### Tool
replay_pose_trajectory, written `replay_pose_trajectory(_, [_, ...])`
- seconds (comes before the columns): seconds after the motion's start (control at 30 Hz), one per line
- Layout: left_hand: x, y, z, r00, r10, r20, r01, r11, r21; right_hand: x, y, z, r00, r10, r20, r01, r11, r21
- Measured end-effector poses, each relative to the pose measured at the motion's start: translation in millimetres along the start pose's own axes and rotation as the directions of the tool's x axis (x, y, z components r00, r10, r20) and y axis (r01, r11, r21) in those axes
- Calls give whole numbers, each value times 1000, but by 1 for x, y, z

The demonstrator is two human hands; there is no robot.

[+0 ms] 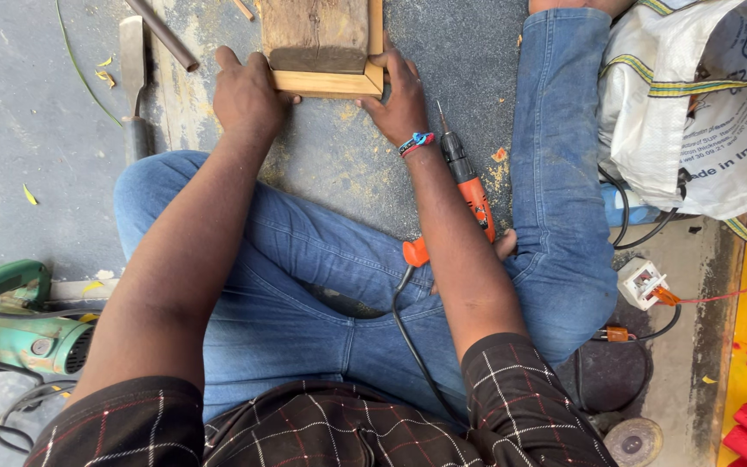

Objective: The person assembles wooden pieces by hand, using a power drill to make holes and join components. They hold the wooden slats together on the floor while operating the tool.

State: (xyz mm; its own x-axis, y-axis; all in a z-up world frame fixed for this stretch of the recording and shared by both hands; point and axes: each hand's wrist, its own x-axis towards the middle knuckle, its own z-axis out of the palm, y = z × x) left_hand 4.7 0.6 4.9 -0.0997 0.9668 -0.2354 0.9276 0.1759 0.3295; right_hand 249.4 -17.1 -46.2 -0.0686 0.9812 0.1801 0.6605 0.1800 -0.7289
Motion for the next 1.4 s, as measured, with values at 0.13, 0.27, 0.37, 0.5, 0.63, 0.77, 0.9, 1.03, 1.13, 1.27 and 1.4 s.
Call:
replay_pose_trajectory(0.13, [-1,2,-3,999,-35,21,35,999,9,1,2,-4,998,36,52,-38,999,31])
replay_pose_trajectory(0.27, [-1,0,-2,1000,-2,-26,2,1000,3,2,1,-8,997,5,73,-13,995,99])
replay_pose_trajectory(0.37, [0,-1,0,1000,-15,-10,15,1000,-8,1,-1,-16,994,-4,111,-14,987,159])
replay_pose_trajectory(0.5, [2,-3,1,1000,-18,-13,17,1000,-14,-3,-3,-26,990,-47,132,4,953,304])
replay_pose_trajectory(0.63, [1,-6,5,999,7,-39,-8,1000,-20,-2,-3,-27,997,7,79,-32,948,317])
replay_pose_trajectory(0.77, [0,-10,10,996,40,-75,-40,999,-5,2,-5,-20,989,142,38,-147,945,292])
replay_pose_trajectory(0.9, [0,-9,15,996,43,-83,-41,999,18,4,-7,-6,989,87,-119,-45,947,319])
replay_pose_trajectory(1.03, [0,-7,14,997,30,-77,-26,999,43,6,-4,6,973,182,-144,-131,943,307])
replay_pose_trajectory(1.13, [-1,-7,12,996,40,-76,-36,998,45,6,0,10,966,207,-156,-161,950,269])
replay_pose_trajectory(1.27, [-3,-4,8,997,31,-75,-29,999,28,8,-1,10,964,203,-173,-153,953,263])
replay_pose_trajectory(1.4, [-6,0,4,995,28,-93,-26,999,18,2,-10,6,969,177,-170,-128,955,268])
